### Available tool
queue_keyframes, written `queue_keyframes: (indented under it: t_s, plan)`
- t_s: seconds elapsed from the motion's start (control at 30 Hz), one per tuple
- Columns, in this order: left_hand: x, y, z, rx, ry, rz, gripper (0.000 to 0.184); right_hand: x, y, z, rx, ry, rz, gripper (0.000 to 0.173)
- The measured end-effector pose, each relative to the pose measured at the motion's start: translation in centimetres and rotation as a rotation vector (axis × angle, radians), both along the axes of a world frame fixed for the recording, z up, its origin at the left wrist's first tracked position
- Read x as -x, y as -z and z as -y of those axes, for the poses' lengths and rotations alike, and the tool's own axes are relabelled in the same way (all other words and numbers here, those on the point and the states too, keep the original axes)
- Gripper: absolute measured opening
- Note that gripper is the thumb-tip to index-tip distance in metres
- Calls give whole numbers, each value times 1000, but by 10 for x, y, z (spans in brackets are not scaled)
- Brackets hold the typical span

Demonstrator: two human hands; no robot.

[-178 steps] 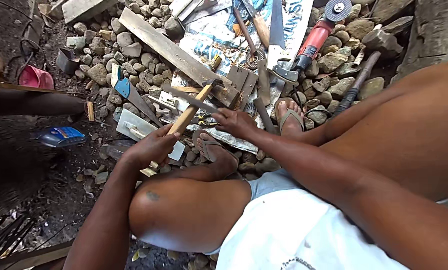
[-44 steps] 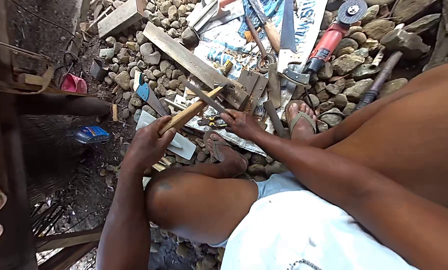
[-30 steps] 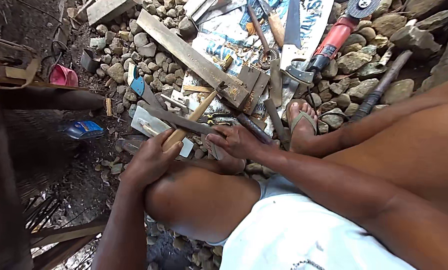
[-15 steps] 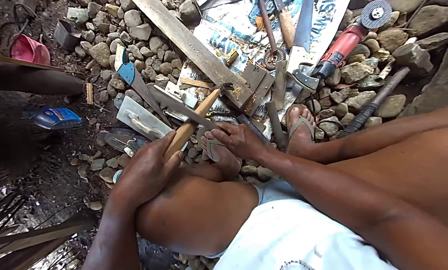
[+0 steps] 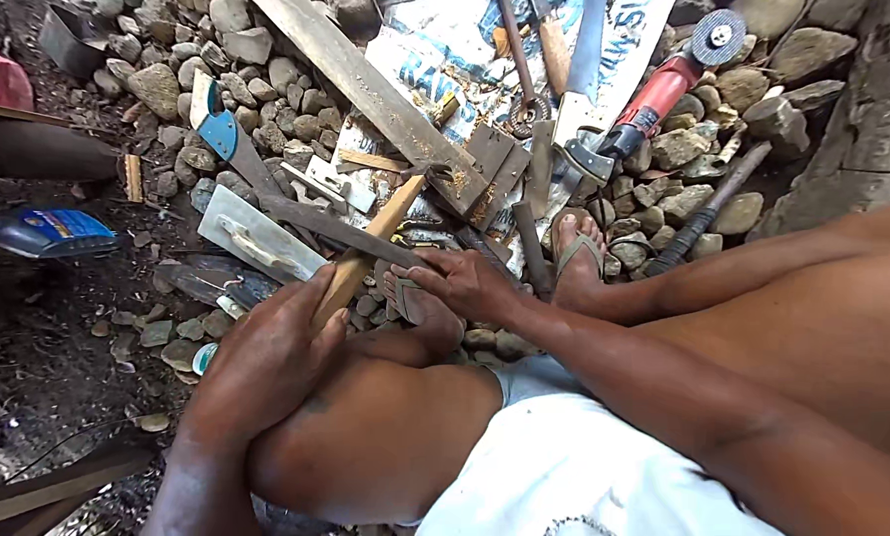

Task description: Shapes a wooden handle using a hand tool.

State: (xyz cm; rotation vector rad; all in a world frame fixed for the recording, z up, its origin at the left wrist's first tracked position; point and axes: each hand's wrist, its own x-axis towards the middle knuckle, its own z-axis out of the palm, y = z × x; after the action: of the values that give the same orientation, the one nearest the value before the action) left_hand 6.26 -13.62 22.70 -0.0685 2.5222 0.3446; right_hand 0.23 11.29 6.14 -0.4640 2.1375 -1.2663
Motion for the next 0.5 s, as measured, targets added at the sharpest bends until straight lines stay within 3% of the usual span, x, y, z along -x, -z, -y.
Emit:
queue_keyframes:
  t_s: [0.13, 0.27, 0.4, 0.5]
  plan:
    - [1, -3, -1, 23, 12, -5, 63, 10, 13, -1, -51, 94, 8, 51]
    - [1, -1, 1, 0, 15, -8, 64, 3, 2, -1, -2, 22, -23, 50]
    - [1, -4, 0, 16, 5, -2, 65, 20, 24, -2, -73, 102, 68, 54]
    - [2, -2, 1, -15, -8, 7, 64, 10, 9, 1, -6, 60, -32, 47]
